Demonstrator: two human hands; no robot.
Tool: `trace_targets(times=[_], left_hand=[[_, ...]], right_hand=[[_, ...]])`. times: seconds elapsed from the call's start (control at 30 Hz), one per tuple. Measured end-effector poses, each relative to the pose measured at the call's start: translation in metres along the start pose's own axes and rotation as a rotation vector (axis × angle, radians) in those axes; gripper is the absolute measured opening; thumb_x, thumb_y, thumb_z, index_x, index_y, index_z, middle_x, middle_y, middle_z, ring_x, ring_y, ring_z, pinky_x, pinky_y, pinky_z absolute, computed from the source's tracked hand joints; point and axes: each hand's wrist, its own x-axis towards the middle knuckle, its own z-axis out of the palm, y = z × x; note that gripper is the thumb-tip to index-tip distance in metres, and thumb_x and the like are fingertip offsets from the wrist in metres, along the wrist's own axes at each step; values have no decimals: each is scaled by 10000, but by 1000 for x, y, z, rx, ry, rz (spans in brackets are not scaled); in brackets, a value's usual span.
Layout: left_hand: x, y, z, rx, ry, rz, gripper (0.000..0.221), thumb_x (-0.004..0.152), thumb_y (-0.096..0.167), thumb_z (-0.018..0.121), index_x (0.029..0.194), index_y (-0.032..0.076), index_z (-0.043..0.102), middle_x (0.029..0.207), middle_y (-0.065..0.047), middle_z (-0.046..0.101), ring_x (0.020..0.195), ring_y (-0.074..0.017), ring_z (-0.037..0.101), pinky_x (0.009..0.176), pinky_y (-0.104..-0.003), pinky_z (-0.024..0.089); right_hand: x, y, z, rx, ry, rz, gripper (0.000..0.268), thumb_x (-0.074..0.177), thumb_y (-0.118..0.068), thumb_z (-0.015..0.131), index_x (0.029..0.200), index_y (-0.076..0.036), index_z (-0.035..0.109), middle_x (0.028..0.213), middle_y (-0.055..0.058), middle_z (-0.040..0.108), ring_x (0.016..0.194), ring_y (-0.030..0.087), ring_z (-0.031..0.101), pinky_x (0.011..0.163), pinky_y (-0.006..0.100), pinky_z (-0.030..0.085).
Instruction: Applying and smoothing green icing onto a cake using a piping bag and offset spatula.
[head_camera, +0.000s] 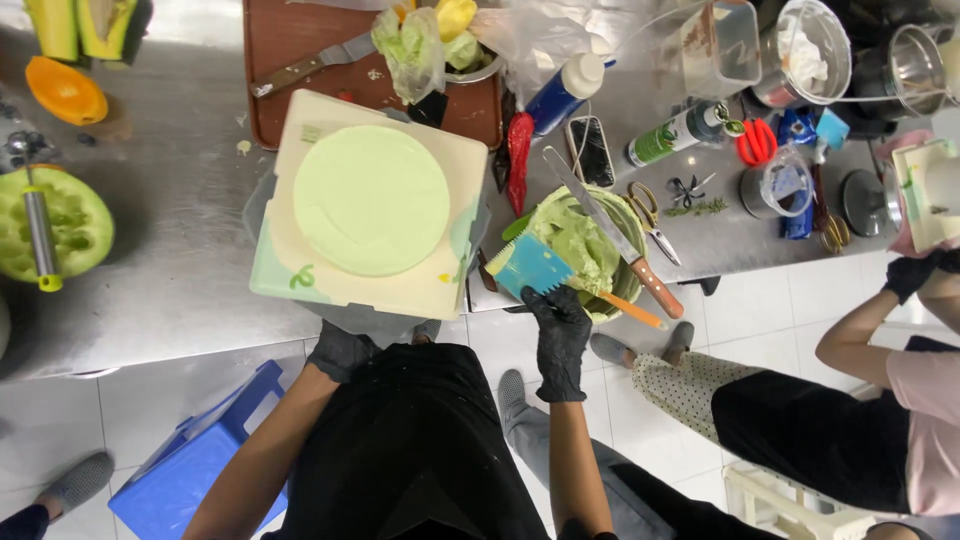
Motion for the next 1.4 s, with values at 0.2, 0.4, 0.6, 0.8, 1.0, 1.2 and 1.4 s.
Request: trace_targets(times=[0.2,0.4,0.6,0.8,1.0,1.2,1.4], left_hand=[[-44,-81,63,-50,-216,-107,633,816,363,723,1361,87,555,1348,-131,621,1217,-331,575,1004,-463,477],[-3,1,5,62,-154,163,485,993,335,577,1428,124,535,1412,-126,577,1298,-293,567,1044,-439,482],[19,33,-17,106,-163,194,508,988,367,602,1437,145,520,1431,-89,548,1311,-256,544,1058,-426,482],[25,38,-26,167,-133,196,539,982,406,632,1449,172,501,1453,-44,512,1327,-213,515,1075,-411,482],[14,21,-31,-26,-109,-14,565,925,430,671,1407,183,512,1388,-65,587,1232,-228,589,1028,-380,500],[-10,-31,-37,-1550,47,-711,687,931,585,513,1422,109,445,1445,-203,512,1203,-429,573,818,-674,509],[-32,-56,-42,-2230,450,-718,866,992,726,458,1525,43,438,1507,-172,530,1348,-370,546,1046,-591,521]], right_hand=[[-32,-32,-87,49,286,-46,233,926,69,656,1151,76,720,1018,163,773,857,200,709,727,289,551],[-53,-1,-144,245,327,-76,389,929,52,545,1295,70,675,1299,188,708,1081,208,713,885,316,595],[-35,104,-108,603,416,156,308,937,-56,702,1244,-36,722,1226,83,712,982,149,680,847,300,556],[-30,105,-87,357,543,244,236,918,-45,760,1146,10,733,1039,115,740,880,187,695,760,324,569],[-74,85,-114,329,432,325,227,902,-66,744,1115,13,732,1029,103,750,886,170,713,805,303,598],[-55,50,-124,475,268,87,247,1003,-38,693,1243,4,650,1083,81,718,903,145,664,773,295,552],[39,-42,-35,342,-317,70,617,965,72,708,1554,-71,594,934,22,600,783,82,577,680,224,506]])
